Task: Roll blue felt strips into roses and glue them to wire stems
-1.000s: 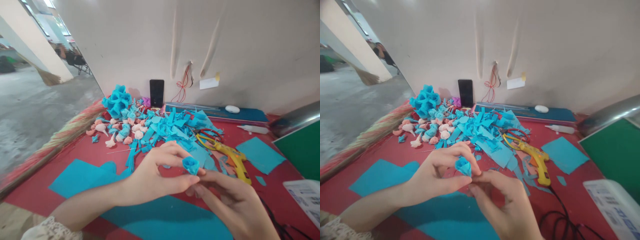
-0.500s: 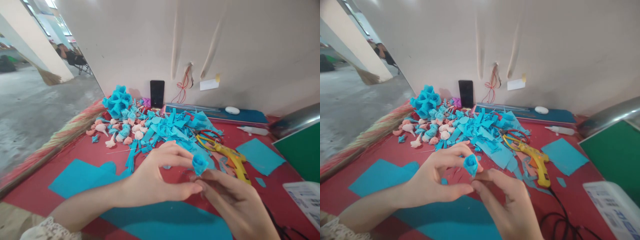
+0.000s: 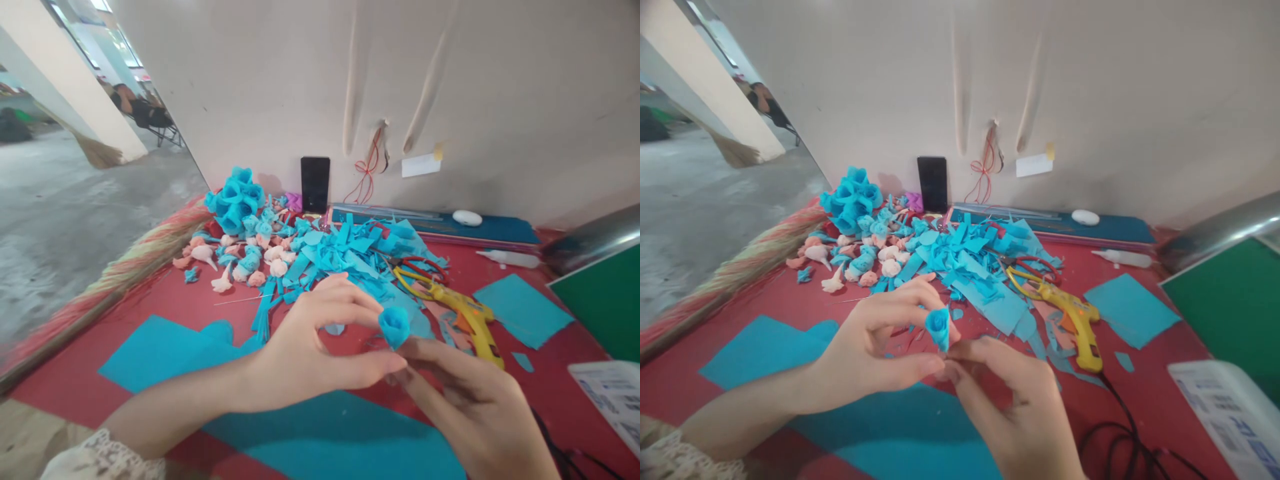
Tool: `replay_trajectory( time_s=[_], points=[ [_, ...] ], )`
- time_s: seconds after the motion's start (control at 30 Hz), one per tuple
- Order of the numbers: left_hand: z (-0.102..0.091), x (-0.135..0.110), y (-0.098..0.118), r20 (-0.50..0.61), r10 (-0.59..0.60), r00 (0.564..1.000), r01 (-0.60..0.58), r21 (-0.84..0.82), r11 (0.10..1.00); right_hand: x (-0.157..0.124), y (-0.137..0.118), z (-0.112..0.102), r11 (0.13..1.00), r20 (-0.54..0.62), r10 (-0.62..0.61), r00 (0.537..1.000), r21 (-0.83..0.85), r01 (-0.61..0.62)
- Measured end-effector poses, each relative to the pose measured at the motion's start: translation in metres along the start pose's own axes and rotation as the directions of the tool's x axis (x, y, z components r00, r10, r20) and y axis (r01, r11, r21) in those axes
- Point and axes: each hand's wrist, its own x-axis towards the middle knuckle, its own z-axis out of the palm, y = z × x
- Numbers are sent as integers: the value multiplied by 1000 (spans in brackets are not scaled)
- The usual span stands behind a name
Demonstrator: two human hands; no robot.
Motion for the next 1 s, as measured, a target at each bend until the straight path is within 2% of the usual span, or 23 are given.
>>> replay_trajectory(
  time_s=[0.13,0.2,0.4,0.5,0.7,0.83,0.93,1.0],
  points=[
    [0,-1,-2,-32,15,999,-13,32,999,-1,1,4,999,-66,-8,998,31,10],
    [1,-1,-3,-42,35,998,-34,34,999,-3,1,5,998,-78,29,997,56,-24],
    [1,-2,-8,-27,6,1000,-6,-5,1000,-4,1,-3,996,115,85,990,-19,-83],
    [0,-1,-9,-21,35,999,-35,-5,999,-3,4,-4,989,183,137,973,20,-144],
    [1,-3,-8,-34,62,998,-62,-6,998,-3,5,-3,985,152,157,976,42,-165],
    [2,-5,-8,-40,68,997,-68,1,998,-3,2,-3,990,135,130,982,38,-136],
    [3,-5,-9,-96,100,990,-97,27,995,-2,0,-3,992,125,118,985,16,-121],
    [3,-5,-9,-146,161,976,-149,87,985,-3,-1,-2,990,122,135,983,13,-138]
  ],
)
